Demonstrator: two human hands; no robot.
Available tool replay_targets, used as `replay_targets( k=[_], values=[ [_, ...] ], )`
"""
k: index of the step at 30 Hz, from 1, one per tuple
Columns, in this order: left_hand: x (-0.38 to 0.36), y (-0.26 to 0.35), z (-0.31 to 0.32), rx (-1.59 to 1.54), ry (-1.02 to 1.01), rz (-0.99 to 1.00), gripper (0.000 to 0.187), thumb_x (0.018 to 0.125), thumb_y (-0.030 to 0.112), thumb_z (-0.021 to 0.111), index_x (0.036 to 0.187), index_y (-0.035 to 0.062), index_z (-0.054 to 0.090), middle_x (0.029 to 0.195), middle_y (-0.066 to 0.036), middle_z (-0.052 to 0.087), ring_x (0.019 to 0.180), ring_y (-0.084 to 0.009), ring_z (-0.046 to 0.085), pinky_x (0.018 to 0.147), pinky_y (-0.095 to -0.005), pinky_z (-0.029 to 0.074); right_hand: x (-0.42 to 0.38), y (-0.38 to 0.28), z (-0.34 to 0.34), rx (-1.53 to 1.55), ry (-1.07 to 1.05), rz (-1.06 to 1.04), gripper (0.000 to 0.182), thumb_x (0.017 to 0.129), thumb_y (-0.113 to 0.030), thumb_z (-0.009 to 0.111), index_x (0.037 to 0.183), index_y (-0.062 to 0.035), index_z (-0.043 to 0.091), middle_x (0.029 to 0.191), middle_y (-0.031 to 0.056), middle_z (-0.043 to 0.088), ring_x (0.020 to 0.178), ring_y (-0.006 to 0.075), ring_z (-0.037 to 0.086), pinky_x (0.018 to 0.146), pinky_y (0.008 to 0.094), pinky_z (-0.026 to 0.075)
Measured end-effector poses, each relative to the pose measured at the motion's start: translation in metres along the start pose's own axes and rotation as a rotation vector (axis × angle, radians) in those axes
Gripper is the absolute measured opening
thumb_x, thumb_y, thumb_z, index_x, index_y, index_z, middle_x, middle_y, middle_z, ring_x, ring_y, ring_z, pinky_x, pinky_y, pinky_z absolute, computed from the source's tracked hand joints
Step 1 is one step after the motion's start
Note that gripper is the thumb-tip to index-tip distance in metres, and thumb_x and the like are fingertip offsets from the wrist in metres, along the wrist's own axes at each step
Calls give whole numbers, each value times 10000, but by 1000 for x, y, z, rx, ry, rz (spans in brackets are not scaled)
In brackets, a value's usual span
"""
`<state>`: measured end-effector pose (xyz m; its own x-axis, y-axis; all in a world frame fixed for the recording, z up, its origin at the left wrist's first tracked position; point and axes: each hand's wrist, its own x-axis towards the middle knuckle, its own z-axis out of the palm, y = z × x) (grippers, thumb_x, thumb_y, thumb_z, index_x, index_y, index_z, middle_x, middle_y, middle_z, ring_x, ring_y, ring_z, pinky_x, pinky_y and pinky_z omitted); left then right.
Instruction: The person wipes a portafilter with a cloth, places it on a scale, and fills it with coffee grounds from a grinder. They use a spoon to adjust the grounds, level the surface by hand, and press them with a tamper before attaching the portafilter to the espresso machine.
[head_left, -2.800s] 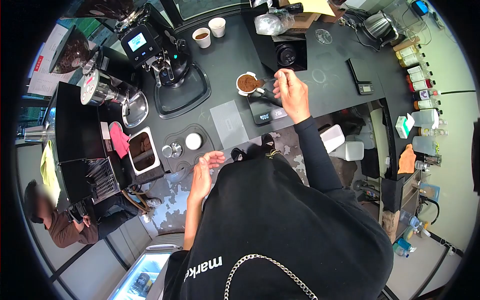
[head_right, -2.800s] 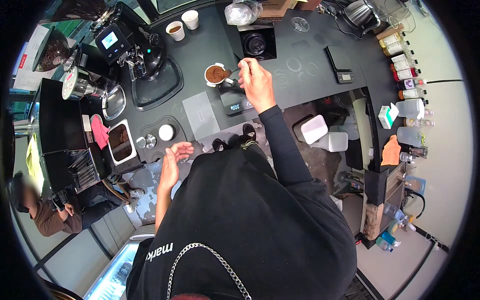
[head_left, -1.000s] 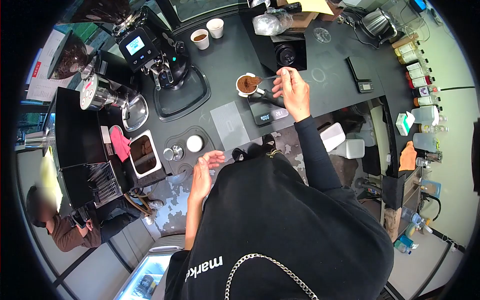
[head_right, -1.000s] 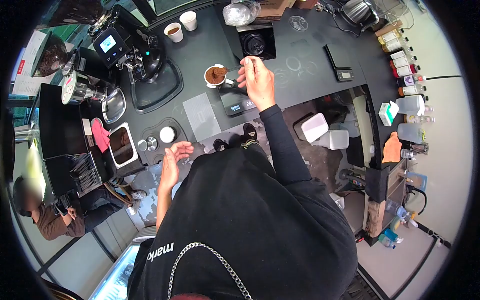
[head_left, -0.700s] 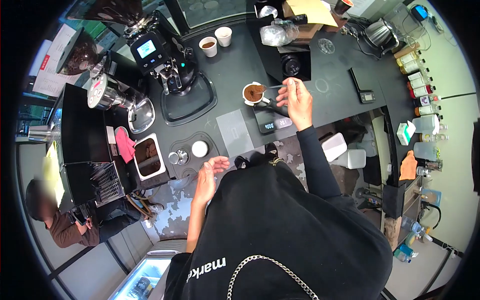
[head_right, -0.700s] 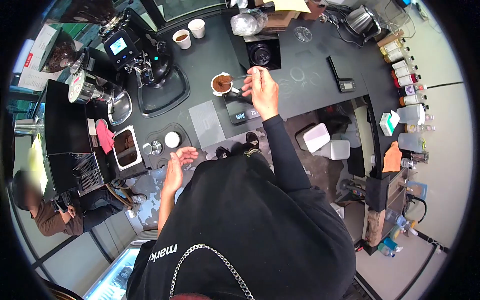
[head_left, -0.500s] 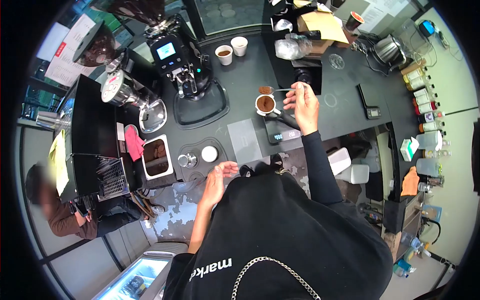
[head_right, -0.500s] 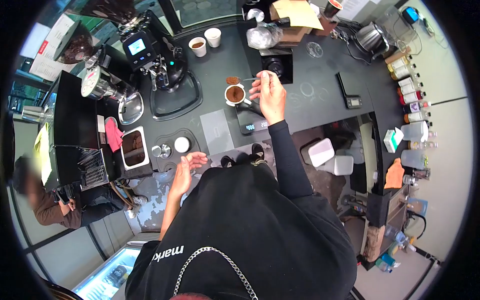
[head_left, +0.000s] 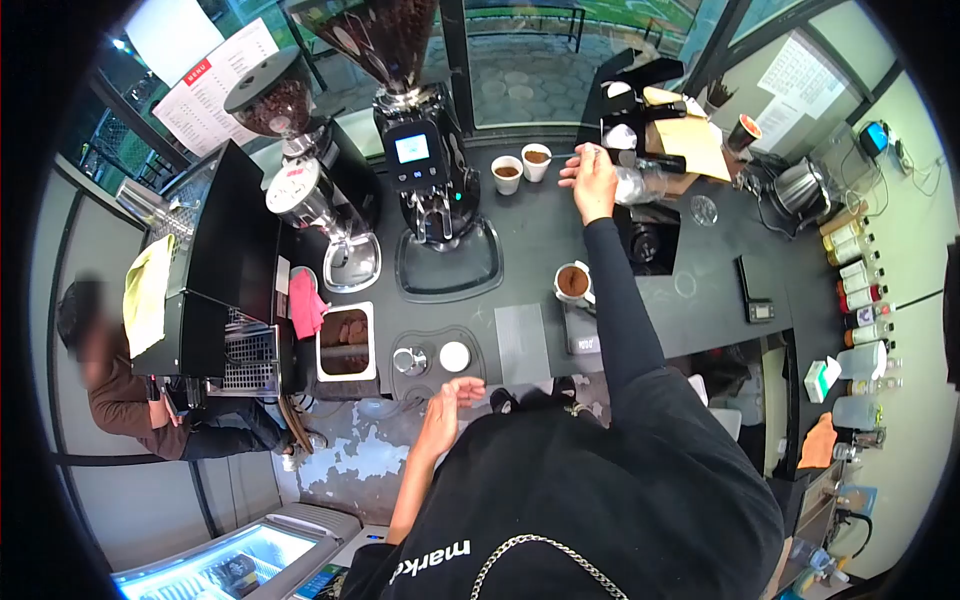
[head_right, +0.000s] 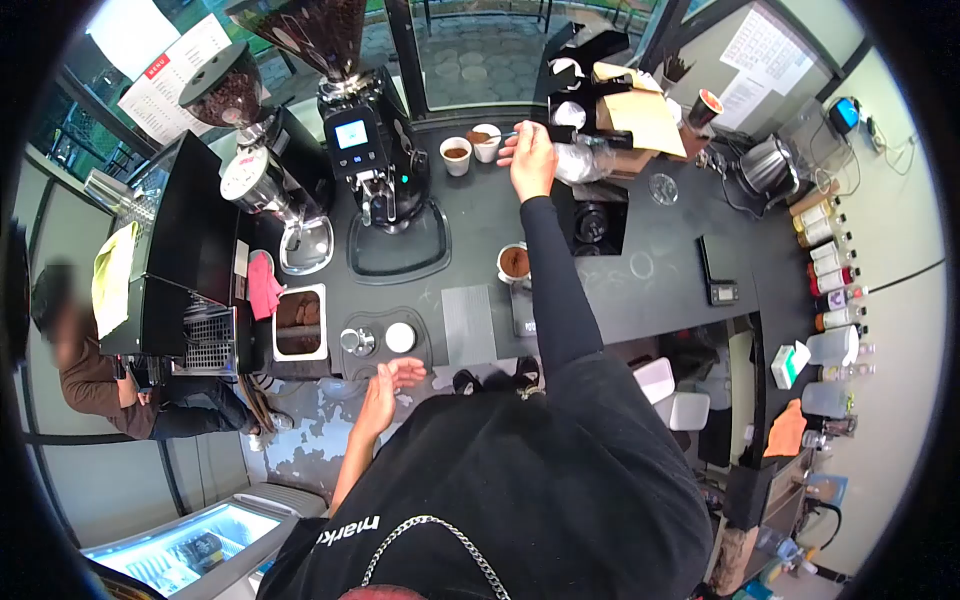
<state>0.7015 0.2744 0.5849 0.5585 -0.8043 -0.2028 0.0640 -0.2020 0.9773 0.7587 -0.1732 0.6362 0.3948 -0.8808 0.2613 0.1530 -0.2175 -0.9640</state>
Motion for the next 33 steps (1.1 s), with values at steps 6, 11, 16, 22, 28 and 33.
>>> replay_targets(
  k=[6, 11, 16, 22, 28, 33],
  values=[
    [-17, -9, -13, 19, 128, -78, 848, 1076, 614, 103, 1226, -32, 632, 1095, -152, 708, 1039, -246, 676, 932, -382, 519, 39, 83, 62, -409, -121, -153, 275, 1076, -246, 485, 1077, -27, 651, 813, 116, 696, 675, 213, 716, 552, 359, 593],
    [-31, -7, -22, -1, 222, -81, 849, 1077, 610, 93, 1229, -33, 626, 1096, -154, 706, 1038, -250, 676, 937, -382, 518, 33, 52, 74, -886, -309, -424, 263, 1021, -310, 541, 1111, -122, 702, 1031, 126, 702, 980, 378, 677, 828, 498, 543],
    [-37, -13, -22, -29, 283, -92, 841, 1079, 604, 94, 1225, -29, 628, 1098, -156, 701, 1040, -252, 674, 937, -380, 517, 33, 42, 68, -862, -398, -573, 243, 1018, -290, 541, 1118, -147, 710, 1039, 91, 694, 990, 352, 672, 820, 472, 540],
    [-35, -12, -20, -31, 280, -90, 897, 1047, 671, 83, 1245, -26, 612, 1106, -152, 691, 1048, -243, 666, 945, -367, 508, 38, 42, 63, -874, -420, -698, 247, 995, -246, 557, 1186, -165, 691, 1045, 77, 709, 967, 331, 667, 799, 453, 541],
    [-32, -5, -16, -2, 265, -69, 849, 1076, 612, 92, 1230, -33, 621, 1098, -159, 703, 1033, -252, 679, 934, -380, 518, 32, 86, 62, -1239, -537, -824, 343, 965, -230, 580, 1299, -218, 660, 1059, 11, 735, 1003, 284, 631, 873, 468, 458],
    [-40, -9, -13, -23, 285, -96, 855, 1075, 615, 94, 1230, -38, 622, 1098, -157, 703, 1039, -245, 675, 936, -376, 517, 14, 99, 50, -1365, -583, -847, 440, 904, -294, 684, 1338, -247, 627, 1242, -29, 660, 1136, 233, 561, 934, 500, 389]
  ],
)
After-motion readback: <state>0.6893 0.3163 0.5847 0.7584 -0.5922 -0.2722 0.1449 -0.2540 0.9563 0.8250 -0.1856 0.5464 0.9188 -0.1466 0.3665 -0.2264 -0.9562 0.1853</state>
